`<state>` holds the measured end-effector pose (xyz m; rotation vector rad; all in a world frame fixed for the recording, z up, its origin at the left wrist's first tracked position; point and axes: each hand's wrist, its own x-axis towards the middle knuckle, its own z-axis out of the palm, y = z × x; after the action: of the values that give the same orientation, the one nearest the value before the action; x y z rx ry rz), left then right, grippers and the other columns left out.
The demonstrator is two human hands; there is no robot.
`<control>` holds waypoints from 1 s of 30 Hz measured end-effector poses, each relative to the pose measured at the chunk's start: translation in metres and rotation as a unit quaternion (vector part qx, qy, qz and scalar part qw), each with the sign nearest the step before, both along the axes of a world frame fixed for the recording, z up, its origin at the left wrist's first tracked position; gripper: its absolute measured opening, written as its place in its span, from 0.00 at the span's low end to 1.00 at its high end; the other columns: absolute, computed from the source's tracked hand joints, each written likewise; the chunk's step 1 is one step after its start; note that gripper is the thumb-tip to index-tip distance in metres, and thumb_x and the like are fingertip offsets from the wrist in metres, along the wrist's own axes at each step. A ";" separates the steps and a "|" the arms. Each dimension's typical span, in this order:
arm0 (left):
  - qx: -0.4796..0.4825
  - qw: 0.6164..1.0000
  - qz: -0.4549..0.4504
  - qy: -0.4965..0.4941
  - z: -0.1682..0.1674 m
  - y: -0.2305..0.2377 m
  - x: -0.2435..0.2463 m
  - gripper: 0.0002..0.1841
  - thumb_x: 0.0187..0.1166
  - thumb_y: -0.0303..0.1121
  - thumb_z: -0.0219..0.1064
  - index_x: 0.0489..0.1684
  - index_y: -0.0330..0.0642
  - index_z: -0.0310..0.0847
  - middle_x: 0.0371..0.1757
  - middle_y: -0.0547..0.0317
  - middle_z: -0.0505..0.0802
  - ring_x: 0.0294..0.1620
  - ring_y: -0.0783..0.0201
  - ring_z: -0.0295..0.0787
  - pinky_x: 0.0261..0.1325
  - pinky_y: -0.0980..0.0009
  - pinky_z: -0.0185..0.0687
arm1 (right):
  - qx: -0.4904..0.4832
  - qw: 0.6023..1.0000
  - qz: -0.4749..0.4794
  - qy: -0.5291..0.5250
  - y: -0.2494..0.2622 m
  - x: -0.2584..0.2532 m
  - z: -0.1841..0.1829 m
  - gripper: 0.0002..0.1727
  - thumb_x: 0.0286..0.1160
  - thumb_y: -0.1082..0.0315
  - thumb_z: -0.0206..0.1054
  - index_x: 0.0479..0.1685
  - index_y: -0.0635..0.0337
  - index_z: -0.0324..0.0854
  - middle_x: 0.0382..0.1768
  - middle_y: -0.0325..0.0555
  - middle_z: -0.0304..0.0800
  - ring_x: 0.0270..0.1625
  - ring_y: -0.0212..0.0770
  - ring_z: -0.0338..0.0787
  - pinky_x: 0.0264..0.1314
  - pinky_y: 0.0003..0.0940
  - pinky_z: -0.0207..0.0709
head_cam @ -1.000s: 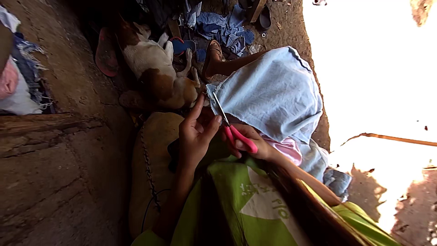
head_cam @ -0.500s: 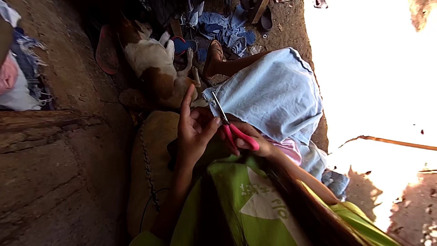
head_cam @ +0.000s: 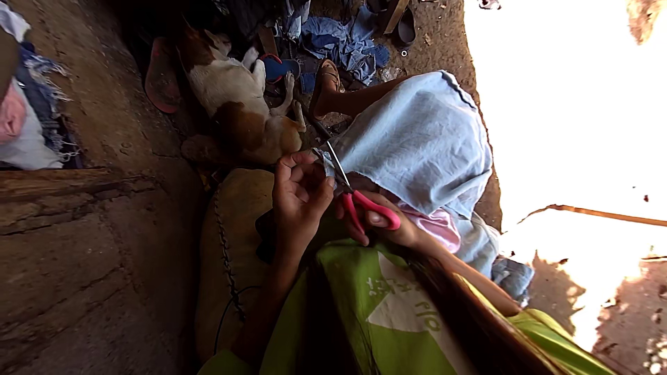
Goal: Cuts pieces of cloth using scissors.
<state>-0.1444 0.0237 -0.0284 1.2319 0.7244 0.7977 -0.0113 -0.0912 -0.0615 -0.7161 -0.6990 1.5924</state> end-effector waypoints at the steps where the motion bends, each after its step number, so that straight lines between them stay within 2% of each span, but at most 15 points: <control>1: 0.008 1.000 0.006 -0.001 -0.001 -0.002 0.001 0.21 0.71 0.17 0.65 0.57 0.51 0.68 0.41 0.76 0.87 0.38 0.81 0.86 0.45 0.83 0.86 | -0.001 1.000 -0.002 0.009 0.000 -0.001 0.001 0.27 0.80 0.37 0.61 0.54 0.53 0.80 0.28 0.21 0.85 0.28 0.16 0.83 0.34 0.13 0.77; 6: 0.005 1.000 0.009 0.008 -0.005 -0.006 0.003 0.20 0.69 0.17 0.65 0.54 0.51 0.68 0.39 0.76 0.85 0.37 0.81 0.85 0.43 0.83 0.85 | -0.049 0.999 0.013 -0.011 -0.010 0.004 0.005 0.24 0.80 0.39 0.63 0.53 0.51 0.79 0.27 0.20 0.83 0.27 0.16 0.82 0.32 0.14 0.76; 9: -0.070 0.997 0.002 0.031 -0.013 -0.005 0.004 0.25 0.71 0.18 0.63 0.64 0.51 0.67 0.39 0.75 0.86 0.35 0.80 0.84 0.40 0.82 0.84 | -0.096 0.994 0.034 -0.050 -0.025 0.015 0.006 0.23 0.80 0.40 0.64 0.52 0.50 0.79 0.25 0.19 0.82 0.25 0.16 0.81 0.30 0.14 0.76; 11: -0.139 0.989 -0.020 0.055 -0.017 -0.003 0.004 0.31 0.73 0.18 0.62 0.76 0.56 0.64 0.46 0.70 0.87 0.36 0.77 0.86 0.40 0.80 0.85 | -0.119 0.990 0.035 -0.074 -0.032 0.018 0.007 0.23 0.79 0.40 0.64 0.52 0.50 0.78 0.25 0.18 0.82 0.25 0.16 0.81 0.29 0.14 0.75; 13: -0.171 0.981 -0.050 0.071 -0.018 0.000 0.005 0.31 0.74 0.18 0.60 0.77 0.57 0.67 0.55 0.67 0.88 0.40 0.76 0.87 0.40 0.80 0.85 | -0.125 0.987 0.030 -0.092 -0.034 0.017 0.007 0.21 0.81 0.42 0.64 0.51 0.50 0.78 0.25 0.18 0.82 0.25 0.15 0.80 0.29 0.13 0.75; 16: -0.159 0.981 -0.064 0.087 -0.015 0.004 0.006 0.20 0.78 0.18 0.56 0.62 0.47 0.83 0.52 0.66 0.89 0.33 0.79 0.82 0.34 0.84 0.79 | -0.122 0.986 0.029 -0.107 -0.033 0.015 0.007 0.18 0.82 0.45 0.63 0.51 0.50 0.78 0.25 0.17 0.81 0.25 0.15 0.80 0.29 0.13 0.74; 18: -0.152 0.982 -0.050 0.102 -0.012 0.006 0.007 0.19 0.78 0.18 0.56 0.60 0.44 0.86 0.51 0.65 0.91 0.30 0.79 0.81 0.32 0.84 0.78 | -0.119 0.986 0.031 -0.114 -0.033 0.016 0.006 0.18 0.82 0.46 0.63 0.51 0.51 0.78 0.25 0.17 0.80 0.25 0.15 0.79 0.30 0.13 0.74; 21: -0.097 0.991 -0.011 0.093 -0.014 0.005 0.009 0.19 0.77 0.19 0.58 0.64 0.44 0.82 0.54 0.67 0.90 0.36 0.81 0.84 0.38 0.84 0.80 | -0.122 0.984 0.035 -0.123 -0.032 0.016 0.007 0.17 0.83 0.47 0.62 0.51 0.51 0.77 0.24 0.18 0.80 0.25 0.15 0.79 0.29 0.14 0.74; 23: -0.050 0.997 0.022 0.052 -0.018 0.004 0.012 0.20 0.77 0.19 0.59 0.67 0.44 0.79 0.59 0.69 0.88 0.43 0.80 0.85 0.47 0.82 0.82 | -0.124 0.984 0.032 -0.124 -0.029 0.015 0.007 0.17 0.83 0.48 0.62 0.52 0.52 0.77 0.24 0.18 0.80 0.25 0.16 0.79 0.30 0.14 0.75; 26: -0.002 0.999 0.040 0.004 -0.018 0.002 0.014 0.24 0.78 0.21 0.59 0.74 0.46 0.75 0.67 0.70 0.84 0.51 0.78 0.85 0.56 0.78 0.83 | -0.097 0.988 0.020 -0.120 -0.021 0.012 0.007 0.23 0.82 0.42 0.61 0.55 0.53 0.76 0.27 0.19 0.80 0.28 0.16 0.80 0.33 0.14 0.76; 28: 0.009 0.999 0.033 -0.003 -0.016 0.002 0.013 0.25 0.77 0.21 0.60 0.74 0.47 0.75 0.68 0.71 0.83 0.51 0.79 0.85 0.56 0.79 0.84 | -0.069 0.992 0.017 -0.107 -0.013 0.010 0.008 0.28 0.81 0.37 0.60 0.56 0.54 0.76 0.28 0.19 0.81 0.29 0.15 0.81 0.34 0.14 0.76; 30: -0.004 0.999 0.031 -0.006 -0.015 -0.001 0.012 0.24 0.76 0.20 0.62 0.72 0.47 0.76 0.65 0.71 0.84 0.47 0.79 0.85 0.51 0.79 0.85 | -0.061 0.993 0.009 -0.098 -0.008 0.006 0.011 0.29 0.80 0.35 0.60 0.56 0.54 0.76 0.29 0.18 0.82 0.29 0.15 0.81 0.34 0.14 0.76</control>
<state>-0.1322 0.0226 -0.0432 1.2015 0.7585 0.8522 -0.0051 -0.0989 -0.0509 -0.9685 -0.7573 1.6045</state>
